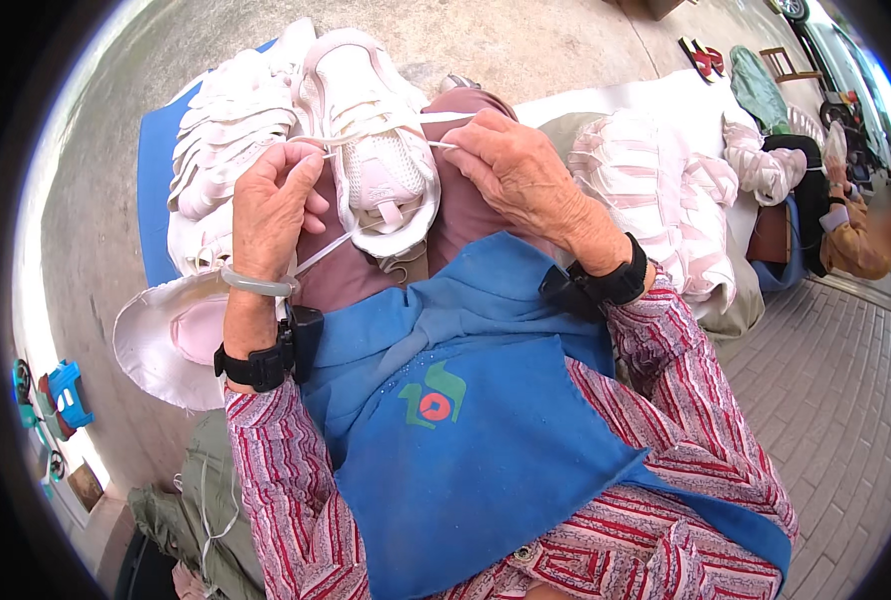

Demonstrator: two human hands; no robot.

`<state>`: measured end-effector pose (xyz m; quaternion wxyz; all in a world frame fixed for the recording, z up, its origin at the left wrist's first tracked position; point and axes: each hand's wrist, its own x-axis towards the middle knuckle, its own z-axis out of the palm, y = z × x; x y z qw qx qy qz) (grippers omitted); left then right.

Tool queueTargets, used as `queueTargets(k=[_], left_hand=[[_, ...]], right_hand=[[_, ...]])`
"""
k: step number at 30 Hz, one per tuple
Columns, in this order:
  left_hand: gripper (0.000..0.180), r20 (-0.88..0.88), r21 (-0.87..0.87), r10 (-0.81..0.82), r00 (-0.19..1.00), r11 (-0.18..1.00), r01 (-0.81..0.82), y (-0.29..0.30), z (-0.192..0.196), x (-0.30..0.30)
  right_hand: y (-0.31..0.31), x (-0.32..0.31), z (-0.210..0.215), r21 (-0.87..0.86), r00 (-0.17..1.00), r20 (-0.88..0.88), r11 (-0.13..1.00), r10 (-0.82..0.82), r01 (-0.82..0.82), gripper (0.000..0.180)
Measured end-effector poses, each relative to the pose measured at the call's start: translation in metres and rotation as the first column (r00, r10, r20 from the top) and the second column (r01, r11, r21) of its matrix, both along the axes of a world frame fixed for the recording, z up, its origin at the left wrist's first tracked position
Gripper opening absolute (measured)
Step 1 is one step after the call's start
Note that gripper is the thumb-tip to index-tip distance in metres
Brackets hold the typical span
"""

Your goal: The recorder is lacing several pairs of white athletic shoes while sitting in a workspace.

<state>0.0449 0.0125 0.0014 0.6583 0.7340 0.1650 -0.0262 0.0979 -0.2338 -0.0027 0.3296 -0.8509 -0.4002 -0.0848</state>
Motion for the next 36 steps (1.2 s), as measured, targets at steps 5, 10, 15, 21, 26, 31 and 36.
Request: queueTargets(k=[5, 10, 15, 21, 26, 31, 36], left_hand=[[0.019, 0.128, 0.181, -0.015, 0.992, 0.984, -0.008, -0.005, -0.003, 0.000], [0.018, -0.036, 0.002, -0.020, 0.999, 1.000, 0.021, -0.002, -0.004, 0.001], [0.020, 0.067, 0.092, 0.049, 0.997, 0.994, -0.055, -0.005, -0.010, -0.002], [0.020, 0.055, 0.134, 0.029, 0.998, 0.990, -0.036, -0.006, -0.010, -0.004], [0.024, 0.148, 0.293, 0.028, 0.989, 0.954, -0.071, -0.013, -0.005, -0.013], [0.039, 0.285, 0.773, -0.311, 0.907, 0.633, -0.026, -0.022, -0.003, -0.013], [0.027, 0.305, 0.833, -0.331, 0.893, 0.547, -0.082, -0.018, -0.017, -0.011]], right_hand=[[0.015, 0.013, 0.004, 0.021, 0.966, -0.256, 0.998, -0.049, 0.056, 0.020], [0.016, 0.023, 0.014, -0.075, 0.942, -0.305, 0.990, -0.138, 0.121, 0.020], [0.016, 0.024, 0.006, -0.008, 0.987, -0.158, 1.000, -0.017, 0.016, 0.018], [0.032, 0.038, 0.000, 0.007, 0.994, -0.096, 0.999, -0.044, 0.045, 0.019], [0.029, 0.039, 0.001, 0.027, 0.971, -0.239, 0.999, -0.023, 0.030, 0.024], [0.028, 0.037, 0.004, -0.002, 0.981, -0.195, 1.000, -0.024, 0.024, 0.025], [0.031, 0.041, 0.008, -0.077, 0.987, -0.152, 0.995, 0.044, -0.057, 0.023]])
